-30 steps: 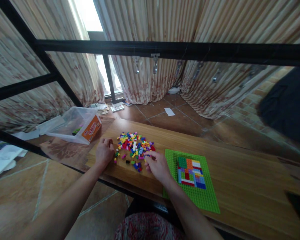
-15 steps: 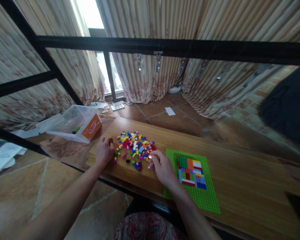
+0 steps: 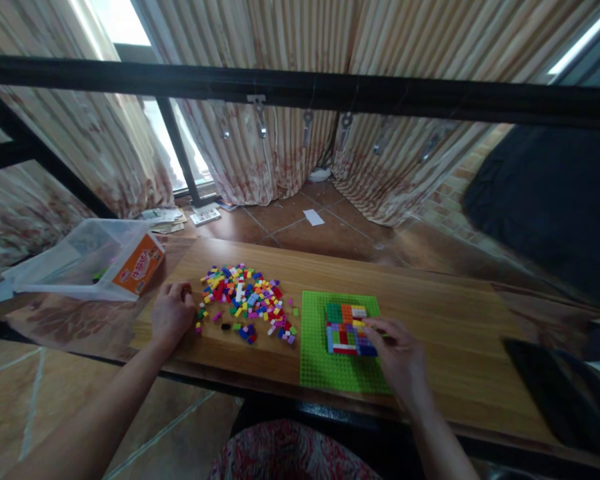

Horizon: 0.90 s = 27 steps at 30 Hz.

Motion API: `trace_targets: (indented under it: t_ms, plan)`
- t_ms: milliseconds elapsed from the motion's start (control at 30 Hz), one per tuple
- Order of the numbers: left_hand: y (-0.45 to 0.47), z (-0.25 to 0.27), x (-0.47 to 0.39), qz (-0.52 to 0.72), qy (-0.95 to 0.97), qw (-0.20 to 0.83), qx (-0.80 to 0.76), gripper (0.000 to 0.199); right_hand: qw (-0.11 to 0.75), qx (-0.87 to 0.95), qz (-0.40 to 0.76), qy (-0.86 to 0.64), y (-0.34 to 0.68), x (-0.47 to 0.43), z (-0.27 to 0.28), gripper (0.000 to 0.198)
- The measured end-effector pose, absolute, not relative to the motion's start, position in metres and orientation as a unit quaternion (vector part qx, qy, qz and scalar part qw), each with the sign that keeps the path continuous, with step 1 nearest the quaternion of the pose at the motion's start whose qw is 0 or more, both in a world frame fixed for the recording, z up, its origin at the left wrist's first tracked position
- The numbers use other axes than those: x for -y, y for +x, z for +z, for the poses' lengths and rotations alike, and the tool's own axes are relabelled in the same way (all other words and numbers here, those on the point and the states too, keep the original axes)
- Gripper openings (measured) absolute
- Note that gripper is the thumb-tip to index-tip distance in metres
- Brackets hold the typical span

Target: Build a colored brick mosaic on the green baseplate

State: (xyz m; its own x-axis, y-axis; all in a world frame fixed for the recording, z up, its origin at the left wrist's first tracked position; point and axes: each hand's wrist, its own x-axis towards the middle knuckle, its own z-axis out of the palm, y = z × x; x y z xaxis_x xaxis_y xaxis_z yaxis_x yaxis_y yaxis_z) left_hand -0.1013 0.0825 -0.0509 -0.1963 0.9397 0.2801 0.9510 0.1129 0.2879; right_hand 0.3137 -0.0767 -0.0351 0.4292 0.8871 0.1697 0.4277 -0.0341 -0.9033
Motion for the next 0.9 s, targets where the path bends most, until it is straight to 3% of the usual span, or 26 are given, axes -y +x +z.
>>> trace_targets:
  t_ms: [333, 667, 900]
  plan:
    - [-0.103, -0.051, -0.084, -0.194, -0.641, 0.022, 0.742, 0.035, 0.491, 0.480, 0.231, -0.689, 0.340, 0.058, -0.064, 0.028]
    - [-0.102, -0.050, -0.083, -0.203, -0.638, 0.013, 0.743, 0.034, 0.485, 0.462, 0.286, -0.685, 0.343, 0.045, -0.064, 0.024]
    - [-0.102, -0.052, -0.083, -0.223, -0.634, 0.009, 0.741, 0.030, 0.464, 0.439, 0.327, -0.697, 0.344, 0.039, -0.054, 0.032]
